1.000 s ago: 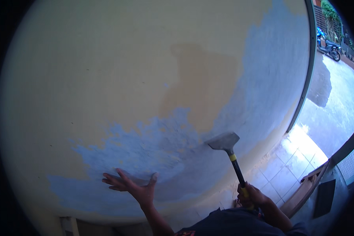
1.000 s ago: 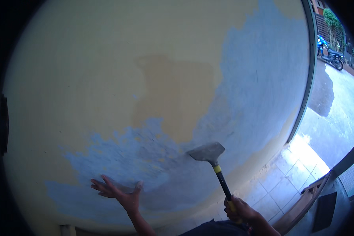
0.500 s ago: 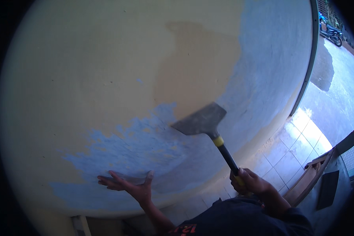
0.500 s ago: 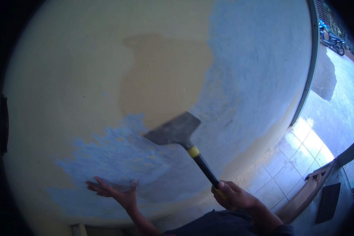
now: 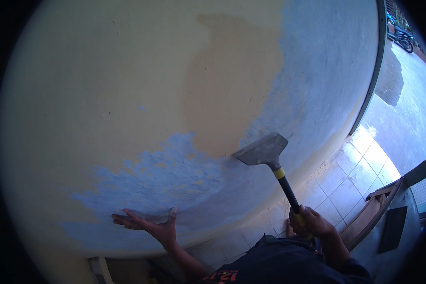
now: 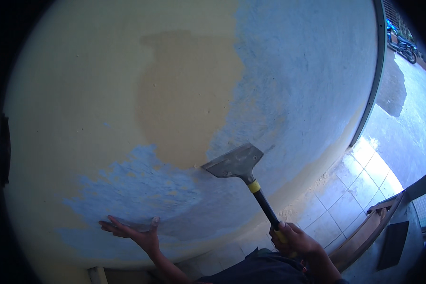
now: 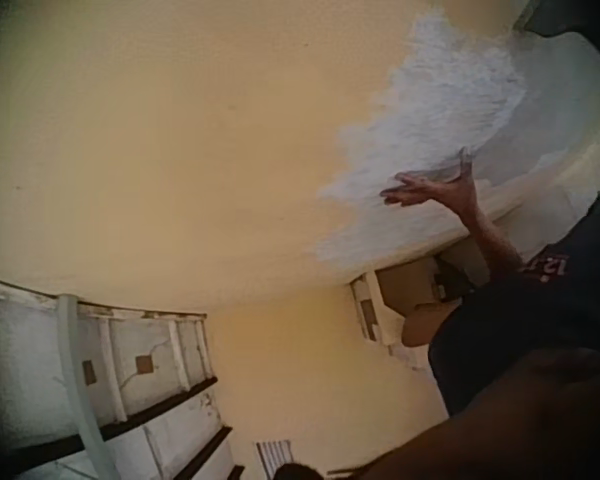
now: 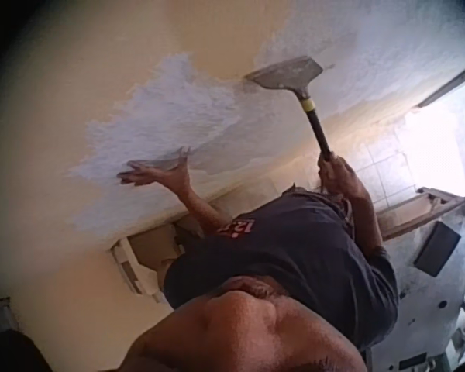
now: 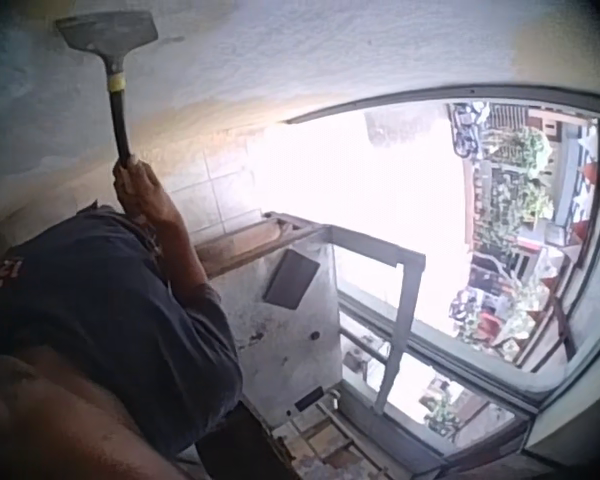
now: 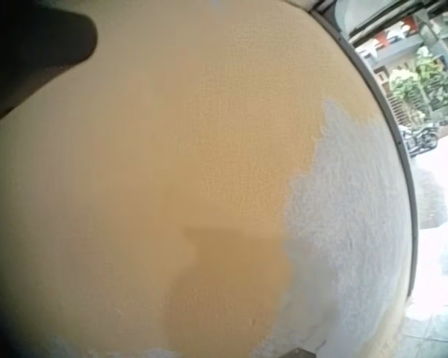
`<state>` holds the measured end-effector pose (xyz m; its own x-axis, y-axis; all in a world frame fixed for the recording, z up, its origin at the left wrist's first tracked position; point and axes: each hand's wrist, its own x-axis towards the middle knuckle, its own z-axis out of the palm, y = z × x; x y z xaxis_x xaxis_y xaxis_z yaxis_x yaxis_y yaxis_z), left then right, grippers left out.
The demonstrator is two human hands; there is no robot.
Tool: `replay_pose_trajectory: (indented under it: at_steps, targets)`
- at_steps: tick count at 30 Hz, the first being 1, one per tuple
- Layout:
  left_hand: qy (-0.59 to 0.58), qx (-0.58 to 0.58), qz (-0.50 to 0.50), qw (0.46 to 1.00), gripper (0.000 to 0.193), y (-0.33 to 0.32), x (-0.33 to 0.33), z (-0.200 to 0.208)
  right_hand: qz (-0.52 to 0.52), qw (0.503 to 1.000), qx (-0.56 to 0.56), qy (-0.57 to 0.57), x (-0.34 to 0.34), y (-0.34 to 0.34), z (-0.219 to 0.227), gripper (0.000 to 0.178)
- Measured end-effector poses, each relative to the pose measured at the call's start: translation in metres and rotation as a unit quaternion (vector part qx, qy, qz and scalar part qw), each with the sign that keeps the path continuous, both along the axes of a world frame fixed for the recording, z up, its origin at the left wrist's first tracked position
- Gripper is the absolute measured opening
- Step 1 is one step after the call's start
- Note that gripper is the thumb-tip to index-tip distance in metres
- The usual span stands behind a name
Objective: The person scrapes old paint off a wall using a wide putty knife.
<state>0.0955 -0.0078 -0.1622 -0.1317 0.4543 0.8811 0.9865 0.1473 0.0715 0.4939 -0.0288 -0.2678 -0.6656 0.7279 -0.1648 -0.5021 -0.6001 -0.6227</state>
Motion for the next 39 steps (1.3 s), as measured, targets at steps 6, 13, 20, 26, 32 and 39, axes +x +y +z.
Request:
replay_pose_trajectory:
  at_steps: [6, 13, 20, 26, 32, 39]
  targets:
    - [-0.019, 0.007, -0.019, 1.0, 0.128, 0.007, 0.006, 0.005, -0.005, 0.998, 0.047, -0.041, 0.003, 0.008, 0.01, 0.051]
    - [-0.004, 0.002, -0.017, 1.0, 0.128, -0.001, 0.016, 0.006, -0.011, 0.994, 0.099, -0.039, -0.008, 0.026, 0.057, 0.048]
    - [-0.013, -0.002, -0.011, 1.0, 0.127, 0.008, 0.019, 0.007, -0.026, 0.998, 0.004, -0.058, 0.013, 0.007, 0.028, 0.047]
    - [-0.027, 0.002, -0.013, 1.0, 0.129, 0.003, 0.011, 0.006, 0.025, 0.995, 0.031, -0.088, 0.031, 0.01, 0.027, 0.046]
    - [-0.031, 0.0, -0.014, 0.999, 0.128, 0.007, 0.019, 0.008, 0.041, 0.99, 0.048, -0.124, 0.033, 0.027, 0.039, 0.045]
    - [0.029, 0.077, -0.054, 0.995, 0.115, 0.014, 0.061, 0.019, 0.041, 0.981, 0.124, -0.141, 0.029, 0.05, 0.044, 0.043]
